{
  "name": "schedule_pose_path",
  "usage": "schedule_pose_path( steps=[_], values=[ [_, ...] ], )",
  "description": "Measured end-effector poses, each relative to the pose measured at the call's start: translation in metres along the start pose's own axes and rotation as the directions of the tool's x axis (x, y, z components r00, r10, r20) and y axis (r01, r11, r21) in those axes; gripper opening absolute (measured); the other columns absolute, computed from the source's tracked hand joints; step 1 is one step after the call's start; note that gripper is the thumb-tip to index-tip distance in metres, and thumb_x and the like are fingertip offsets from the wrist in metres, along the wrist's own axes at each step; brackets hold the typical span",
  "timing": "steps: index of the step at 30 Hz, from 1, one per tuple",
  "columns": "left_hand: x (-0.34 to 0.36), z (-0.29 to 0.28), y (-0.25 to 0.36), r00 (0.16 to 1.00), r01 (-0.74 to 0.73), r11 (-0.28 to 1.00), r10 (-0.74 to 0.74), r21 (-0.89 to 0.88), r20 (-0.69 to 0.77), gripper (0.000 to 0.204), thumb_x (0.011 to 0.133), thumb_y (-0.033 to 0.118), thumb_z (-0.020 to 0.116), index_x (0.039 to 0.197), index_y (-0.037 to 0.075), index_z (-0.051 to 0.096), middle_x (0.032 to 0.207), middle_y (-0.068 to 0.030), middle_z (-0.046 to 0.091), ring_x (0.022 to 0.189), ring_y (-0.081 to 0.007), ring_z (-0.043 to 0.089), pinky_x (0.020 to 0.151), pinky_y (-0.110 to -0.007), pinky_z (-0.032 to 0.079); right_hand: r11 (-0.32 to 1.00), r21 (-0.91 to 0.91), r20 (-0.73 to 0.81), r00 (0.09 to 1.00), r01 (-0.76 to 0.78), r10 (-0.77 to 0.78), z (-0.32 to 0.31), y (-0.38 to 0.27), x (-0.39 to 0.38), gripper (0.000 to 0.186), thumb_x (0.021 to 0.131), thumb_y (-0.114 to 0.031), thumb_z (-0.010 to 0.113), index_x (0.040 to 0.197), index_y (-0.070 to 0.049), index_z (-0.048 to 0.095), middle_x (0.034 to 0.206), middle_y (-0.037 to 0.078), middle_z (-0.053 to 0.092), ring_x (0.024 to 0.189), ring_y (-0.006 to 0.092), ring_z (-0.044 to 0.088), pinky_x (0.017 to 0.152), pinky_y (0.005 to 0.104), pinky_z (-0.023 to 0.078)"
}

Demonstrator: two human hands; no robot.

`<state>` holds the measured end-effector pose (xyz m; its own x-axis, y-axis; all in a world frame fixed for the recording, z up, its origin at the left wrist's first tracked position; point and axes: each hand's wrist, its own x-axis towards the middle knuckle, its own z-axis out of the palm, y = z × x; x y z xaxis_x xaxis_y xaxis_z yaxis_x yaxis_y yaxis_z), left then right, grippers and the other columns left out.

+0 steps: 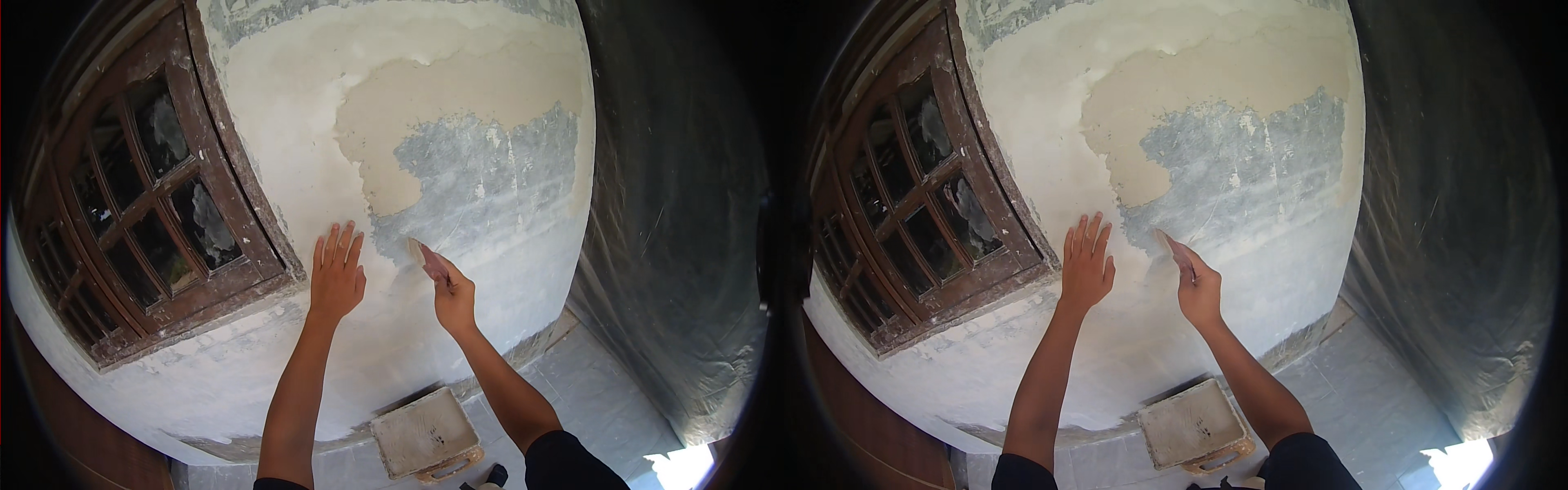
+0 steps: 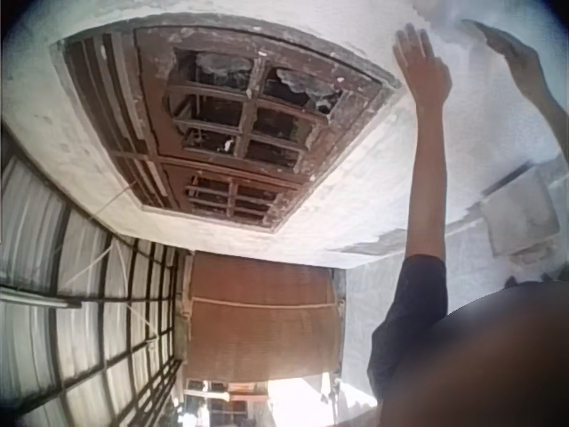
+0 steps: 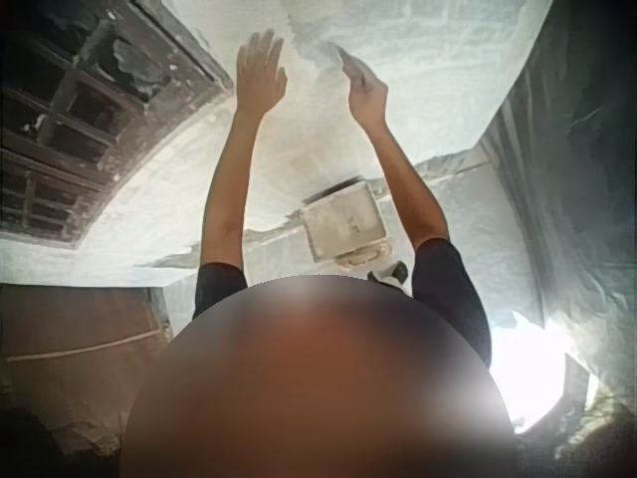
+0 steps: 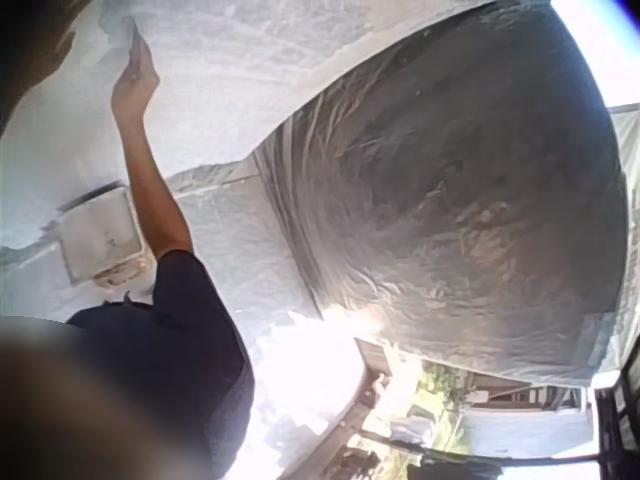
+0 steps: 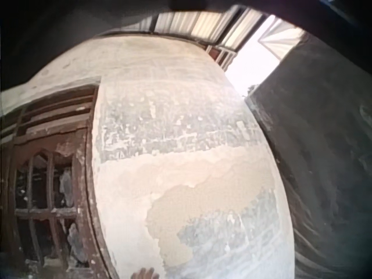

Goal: The person applies plaster to a damaged section of a wall using a putty knife.

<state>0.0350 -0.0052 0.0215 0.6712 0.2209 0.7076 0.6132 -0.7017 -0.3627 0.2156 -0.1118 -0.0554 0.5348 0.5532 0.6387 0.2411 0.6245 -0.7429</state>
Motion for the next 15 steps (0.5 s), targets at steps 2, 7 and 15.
schedule_pose_path(
  steps=[2,7,15],
  values=[
    [0.016,-0.008,-0.010,0.997,-0.009,0.999,0.012,0.036,-0.079,0.061,0.082,0.014,0.055,0.141,0.006,0.041,0.153,-0.0115,0.032,0.142,-0.0329,0.027,0.115,-0.052,0.020,0.976,-0.142,0.014,0.987,0.163,-0.163,0.014,-0.007,0.004,0.041,0.089,0.016,0.043,0.126,0.004,0.055,0.121,0.017,0.064,0.113,0.0237,0.062,0.095,0.0293,0.048],
    [0.052,-0.014,-0.036,0.969,-0.027,0.997,0.045,0.077,-0.243,0.060,0.084,0.015,0.054,0.141,0.006,0.041,0.152,-0.0121,0.033,0.142,-0.0336,0.028,0.114,-0.053,0.021,0.848,-0.252,0.050,0.881,0.467,-0.470,0.036,-0.013,0.015,0.049,0.080,0.022,0.045,0.124,0.003,0.058,0.123,0.020,0.062,0.120,0.0364,0.056,0.103,0.0397,0.045],
    [0.054,0.012,-0.053,0.893,-0.101,0.993,0.119,0.065,-0.434,0.046,0.086,0.015,0.053,0.128,0.000,0.044,0.142,-0.0218,0.044,0.134,-0.0410,0.040,0.110,-0.056,0.030,0.575,-0.459,0.264,0.722,0.678,-0.640,0.043,0.019,0.031,0.057,0.068,0.019,0.053,0.123,0.002,0.060,0.125,0.021,0.059,0.124,0.0393,0.052,0.106,0.0526,0.041]
  ],
)
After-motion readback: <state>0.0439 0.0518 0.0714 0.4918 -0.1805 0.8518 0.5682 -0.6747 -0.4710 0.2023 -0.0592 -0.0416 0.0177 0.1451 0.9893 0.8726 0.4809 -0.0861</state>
